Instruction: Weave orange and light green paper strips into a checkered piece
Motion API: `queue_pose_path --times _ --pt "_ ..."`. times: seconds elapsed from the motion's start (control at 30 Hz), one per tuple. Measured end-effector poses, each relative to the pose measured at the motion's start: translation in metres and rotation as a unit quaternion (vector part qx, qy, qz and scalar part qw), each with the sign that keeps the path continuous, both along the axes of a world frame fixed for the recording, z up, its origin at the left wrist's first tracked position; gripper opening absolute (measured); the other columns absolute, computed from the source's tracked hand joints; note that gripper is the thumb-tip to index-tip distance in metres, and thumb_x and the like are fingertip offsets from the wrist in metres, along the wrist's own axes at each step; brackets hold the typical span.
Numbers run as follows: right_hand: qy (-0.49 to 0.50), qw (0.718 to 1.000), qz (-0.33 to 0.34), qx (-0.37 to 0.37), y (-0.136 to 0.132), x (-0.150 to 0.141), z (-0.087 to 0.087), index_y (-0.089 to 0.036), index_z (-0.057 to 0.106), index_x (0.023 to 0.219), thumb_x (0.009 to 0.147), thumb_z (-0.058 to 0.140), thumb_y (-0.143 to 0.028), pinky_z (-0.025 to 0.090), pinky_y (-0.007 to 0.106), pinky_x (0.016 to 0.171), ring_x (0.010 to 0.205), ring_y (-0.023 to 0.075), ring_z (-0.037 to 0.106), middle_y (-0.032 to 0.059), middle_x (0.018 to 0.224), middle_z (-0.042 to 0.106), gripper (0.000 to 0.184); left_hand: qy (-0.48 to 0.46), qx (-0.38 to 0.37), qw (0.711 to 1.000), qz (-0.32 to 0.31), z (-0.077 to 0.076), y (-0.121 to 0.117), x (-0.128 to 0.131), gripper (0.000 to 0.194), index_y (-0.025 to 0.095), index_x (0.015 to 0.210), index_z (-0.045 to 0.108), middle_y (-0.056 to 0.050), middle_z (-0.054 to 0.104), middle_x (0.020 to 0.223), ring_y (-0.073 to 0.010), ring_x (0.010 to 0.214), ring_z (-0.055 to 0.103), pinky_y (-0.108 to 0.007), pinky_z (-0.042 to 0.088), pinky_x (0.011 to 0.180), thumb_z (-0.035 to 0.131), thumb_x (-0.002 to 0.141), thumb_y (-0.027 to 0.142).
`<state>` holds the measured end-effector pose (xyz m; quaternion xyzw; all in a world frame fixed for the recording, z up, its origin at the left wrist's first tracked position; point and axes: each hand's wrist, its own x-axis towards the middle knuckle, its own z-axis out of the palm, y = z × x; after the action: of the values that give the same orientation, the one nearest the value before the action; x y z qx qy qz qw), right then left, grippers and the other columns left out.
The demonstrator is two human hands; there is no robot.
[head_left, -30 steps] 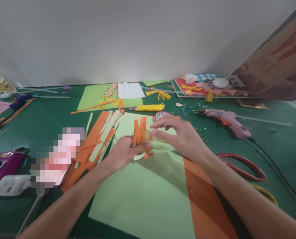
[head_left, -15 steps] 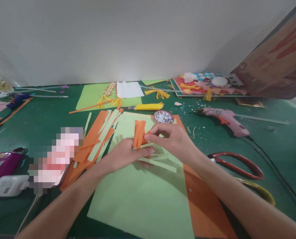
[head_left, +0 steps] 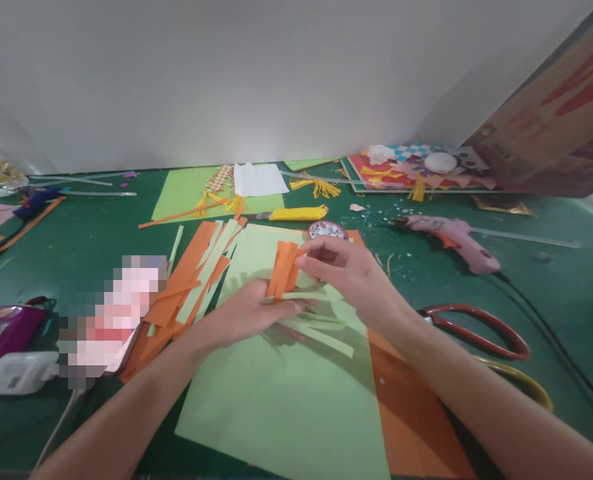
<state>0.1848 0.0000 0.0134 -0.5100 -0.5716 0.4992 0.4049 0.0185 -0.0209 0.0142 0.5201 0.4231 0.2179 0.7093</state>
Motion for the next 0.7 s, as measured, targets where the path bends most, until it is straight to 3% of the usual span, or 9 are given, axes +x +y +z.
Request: queue_pose_path --times 0.13,0.23,0.33,0.47,0.7 --pt "-0.005 0.987 0.137 -0.081 0.0035 0.0094 0.0005 -0.019 0.065 0.072 0.07 0.068 -0.041 0.046 0.025 0.06 0.062 0.012 0.058 0.0004 0.068 0.065 0.023 0.002 -0.017 1.0 -0.006 -0.0011 -0.0004 -0.0024 0.029 0.022 0.109 0.066 -0.007 0.071 0.106 -0.019 0.075 0.071 -0.03 0.056 0.068 0.063 0.081 0.028" --pt "0.015 0.978 0.177 -0.107 0.0021 0.0103 -0.0012 -0.018 0.064 0.067 0.069 0.07 -0.038 0.046 0.025 0.057 0.057 0.0111 0.057 -0.0014 0.061 0.063 0.021 0.015 -0.026 0.999 -0.028 -0.003 -0.0006 -0.004 0.032 0.019 0.111 0.064 -0.01 0.069 0.11 -0.0207 0.077 0.072 -0.028 0.055 0.067 0.062 0.082 0.031" --pt "0.051 0.975 0.173 -0.127 0.0011 0.0075 -0.0041 -0.018 0.062 0.064 0.066 0.073 -0.035 0.044 0.024 0.053 0.052 0.0094 0.054 -0.0028 0.059 0.061 0.02 0.026 -0.037 0.998 -0.041 -0.0033 -0.0002 -0.0041 0.041 0.017 0.117 0.06 -0.013 0.069 0.11 -0.0232 0.08 0.072 -0.03 0.055 0.07 0.064 0.081 0.036" --pt "0.081 0.981 0.117 -0.133 0.0032 0.0054 -0.006 -0.017 0.059 0.059 0.061 0.073 -0.033 0.042 0.023 0.051 0.052 0.0089 0.054 -0.0032 0.057 0.06 0.02 0.016 -0.017 0.999 -0.042 -0.0014 0.0013 -0.0032 0.043 0.016 0.114 0.062 -0.013 0.069 0.11 -0.0234 0.084 0.072 -0.03 0.055 0.072 0.065 0.08 0.042" --pt "0.082 0.99 0.035 -0.114 0.0055 0.0025 -0.006 -0.018 0.052 0.054 0.055 0.074 -0.039 0.037 0.023 0.047 0.048 0.0086 0.048 -0.0047 0.052 0.054 0.03 0.062 0.023 0.997 0.045 0.0038 -0.0015 0.0013 0.044 0.011 0.091 0.065 -0.012 0.074 0.087 -0.0233 0.075 0.072 -0.031 0.054 0.071 0.062 0.078 0.053"
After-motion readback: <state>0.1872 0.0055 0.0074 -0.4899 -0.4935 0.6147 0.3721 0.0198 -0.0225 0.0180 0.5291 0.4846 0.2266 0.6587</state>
